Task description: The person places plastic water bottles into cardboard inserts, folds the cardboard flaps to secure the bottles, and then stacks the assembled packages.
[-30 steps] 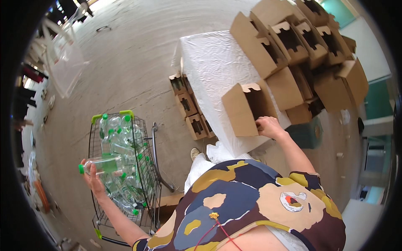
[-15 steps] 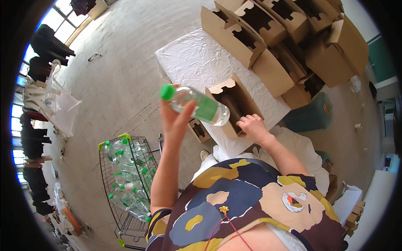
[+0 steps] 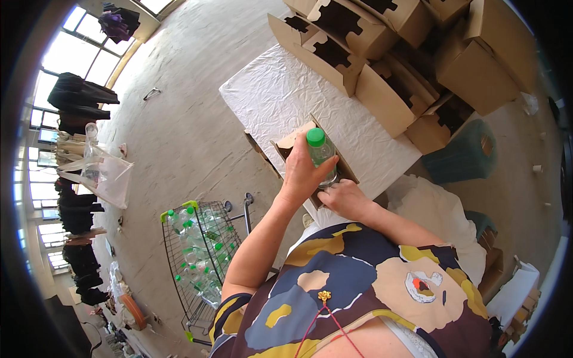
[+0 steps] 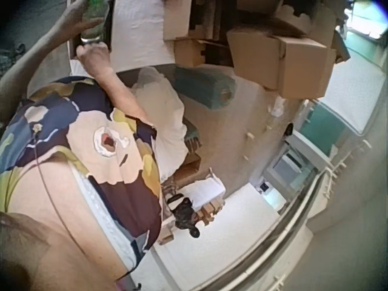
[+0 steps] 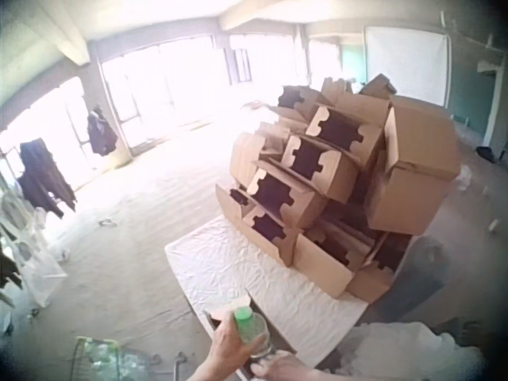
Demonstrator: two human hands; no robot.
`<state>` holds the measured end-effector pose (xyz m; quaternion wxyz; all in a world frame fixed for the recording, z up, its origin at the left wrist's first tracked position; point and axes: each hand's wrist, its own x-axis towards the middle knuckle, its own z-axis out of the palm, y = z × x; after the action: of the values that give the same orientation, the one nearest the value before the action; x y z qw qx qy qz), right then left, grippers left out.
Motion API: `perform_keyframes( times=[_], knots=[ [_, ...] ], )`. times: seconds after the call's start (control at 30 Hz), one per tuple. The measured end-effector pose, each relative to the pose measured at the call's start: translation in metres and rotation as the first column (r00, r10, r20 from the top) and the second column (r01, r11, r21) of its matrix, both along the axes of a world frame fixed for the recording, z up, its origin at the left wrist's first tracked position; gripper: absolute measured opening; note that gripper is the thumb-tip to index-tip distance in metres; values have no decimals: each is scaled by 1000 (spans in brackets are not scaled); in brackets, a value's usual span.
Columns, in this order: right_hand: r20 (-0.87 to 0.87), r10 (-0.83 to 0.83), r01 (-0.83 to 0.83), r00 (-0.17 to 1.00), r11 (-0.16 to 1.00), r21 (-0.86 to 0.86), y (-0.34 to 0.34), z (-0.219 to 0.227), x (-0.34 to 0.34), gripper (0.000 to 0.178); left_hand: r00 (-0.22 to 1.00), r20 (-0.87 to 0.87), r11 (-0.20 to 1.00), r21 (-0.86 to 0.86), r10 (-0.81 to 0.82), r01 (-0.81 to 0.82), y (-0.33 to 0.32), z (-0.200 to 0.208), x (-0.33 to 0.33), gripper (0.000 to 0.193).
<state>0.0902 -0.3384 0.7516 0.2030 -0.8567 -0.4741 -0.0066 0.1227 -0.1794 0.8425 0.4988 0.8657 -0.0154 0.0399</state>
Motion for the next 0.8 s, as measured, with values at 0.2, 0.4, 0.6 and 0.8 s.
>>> perform_keyframes(
  times=[0.2, 0.4, 0.6, 0.8],
  knots=[
    [16, 43, -43, 999, 998, 44, -4, -8, 3, 6, 998, -60, 996, 90, 23, -18, -3, -47, -7, 55],
    [-8, 38, -36, 999, 993, 111, 1, -20, 14, 10, 936, -325, 943, 332, 133, -19, -12, -63, 18, 59],
    [-25, 88, -85, 996, 992, 94, 2, -10, 19, 12, 767, -609, 930, 364, 200, 46, 24, -120, 54, 61],
    [-4, 60, -59, 998, 992, 115, 9, -12, 23, 11, 669, -623, 806, 589, 405, 62, 31, -148, 60, 50]
  ],
)
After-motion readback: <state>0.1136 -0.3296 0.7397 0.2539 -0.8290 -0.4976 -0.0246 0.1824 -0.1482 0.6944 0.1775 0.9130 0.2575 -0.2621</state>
